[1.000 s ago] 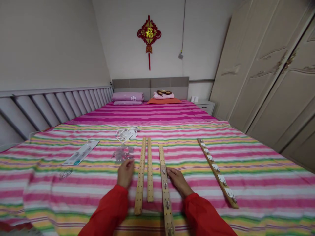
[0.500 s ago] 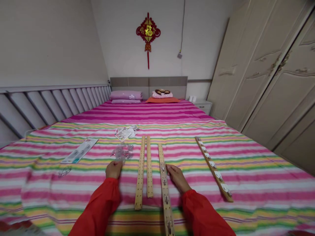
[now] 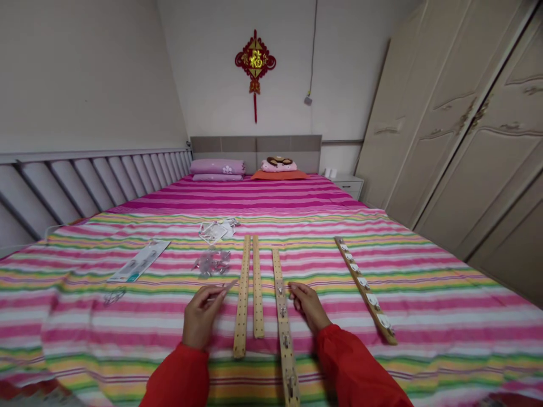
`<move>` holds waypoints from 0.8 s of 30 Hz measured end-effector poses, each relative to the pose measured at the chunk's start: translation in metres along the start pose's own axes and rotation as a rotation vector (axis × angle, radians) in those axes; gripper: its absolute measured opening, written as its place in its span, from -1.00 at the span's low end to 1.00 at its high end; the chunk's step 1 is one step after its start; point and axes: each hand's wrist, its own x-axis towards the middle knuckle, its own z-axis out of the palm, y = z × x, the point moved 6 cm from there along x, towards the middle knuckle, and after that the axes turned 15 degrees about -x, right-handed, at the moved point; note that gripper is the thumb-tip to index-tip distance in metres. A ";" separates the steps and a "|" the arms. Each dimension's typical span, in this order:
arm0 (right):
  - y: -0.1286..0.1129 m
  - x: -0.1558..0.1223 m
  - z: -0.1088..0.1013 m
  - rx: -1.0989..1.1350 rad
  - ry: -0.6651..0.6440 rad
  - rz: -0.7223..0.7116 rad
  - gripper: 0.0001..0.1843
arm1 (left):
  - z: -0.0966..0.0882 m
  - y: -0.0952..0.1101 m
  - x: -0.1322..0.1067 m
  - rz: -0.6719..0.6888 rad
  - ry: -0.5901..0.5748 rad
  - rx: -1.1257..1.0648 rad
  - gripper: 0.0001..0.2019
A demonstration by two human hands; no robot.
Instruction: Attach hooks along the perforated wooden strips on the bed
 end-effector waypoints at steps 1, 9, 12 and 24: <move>-0.003 -0.003 -0.001 0.007 0.012 -0.002 -0.55 | 0.009 0.016 -0.006 0.174 -0.071 0.098 -0.90; -0.043 -0.057 0.030 0.030 -0.114 -0.093 -0.70 | 0.051 0.057 -0.051 0.799 -0.228 0.403 -0.74; -0.054 -0.081 0.052 0.004 -0.208 -0.083 -0.71 | 0.062 0.051 -0.058 0.802 -0.239 0.419 -0.75; -0.064 -0.103 0.059 0.160 -0.070 -0.029 -0.76 | 0.097 0.056 -0.071 0.841 -0.306 0.437 -0.81</move>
